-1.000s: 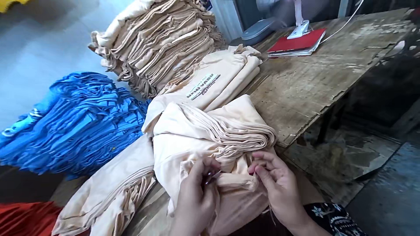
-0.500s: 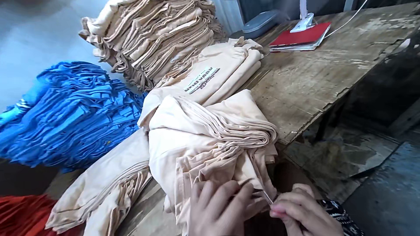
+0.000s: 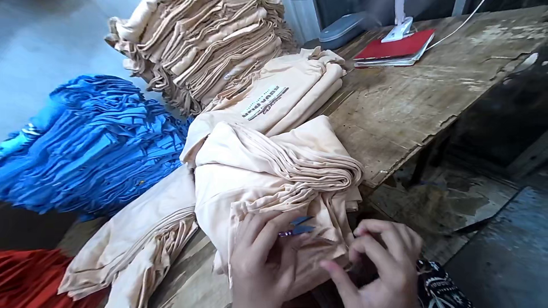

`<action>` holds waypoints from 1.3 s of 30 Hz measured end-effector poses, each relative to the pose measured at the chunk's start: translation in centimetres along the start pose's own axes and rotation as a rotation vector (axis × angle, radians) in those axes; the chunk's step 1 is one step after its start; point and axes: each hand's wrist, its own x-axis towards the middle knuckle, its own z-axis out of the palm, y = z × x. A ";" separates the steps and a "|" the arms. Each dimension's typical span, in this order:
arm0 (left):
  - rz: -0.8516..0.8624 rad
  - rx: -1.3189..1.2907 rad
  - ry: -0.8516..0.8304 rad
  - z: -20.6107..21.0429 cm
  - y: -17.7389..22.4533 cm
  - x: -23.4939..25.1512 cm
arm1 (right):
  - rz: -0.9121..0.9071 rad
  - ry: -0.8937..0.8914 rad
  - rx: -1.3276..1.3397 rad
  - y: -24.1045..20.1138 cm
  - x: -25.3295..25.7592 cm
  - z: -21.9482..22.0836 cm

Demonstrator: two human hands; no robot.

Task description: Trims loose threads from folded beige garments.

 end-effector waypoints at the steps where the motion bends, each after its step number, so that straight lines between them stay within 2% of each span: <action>1: -0.008 -0.002 0.004 0.1 0.0 0.0 | 0.009 0.009 -0.074 -0.2 0.4 1.0; 5: 0.001 0.022 0.006 0.2 -0.1 -0.2 | 0.050 -0.073 -0.190 0.1 0.4 2.6; 12: 0.032 0.074 -0.036 -0.5 -0.3 -1.5 | -0.009 -0.295 -0.244 -0.3 -0.6 -3.7; 16: 0.008 0.060 0.020 0.2 -0.3 -0.9 | -0.206 -0.143 -0.103 -0.7 -0.5 -2.2; 18: 0.005 0.061 0.027 0.4 -0.2 -0.5 | -0.269 -0.064 -0.187 -0.2 -0.2 0.4; 21: 0.028 0.077 0.001 0.1 0.0 -0.8 | -0.204 -0.086 -0.223 0.9 0.2 2.6; 25: 0.136 0.132 -0.056 -1.1 -0.1 -2.0 | -0.149 -0.138 0.112 2.3 -0.6 2.2; 28: 0.170 0.200 -0.104 -1.4 1.2 -2.5 | -0.125 -0.098 0.262 2.6 -1.0 1.9; 33: 0.231 0.260 -0.108 -0.4 1.7 -2.4 | -0.169 0.058 0.224 2.5 -1.4 2.5; 39: 0.219 0.246 -0.108 -0.6 2.3 -2.1 | -0.157 0.099 0.233 2.7 -1.7 2.6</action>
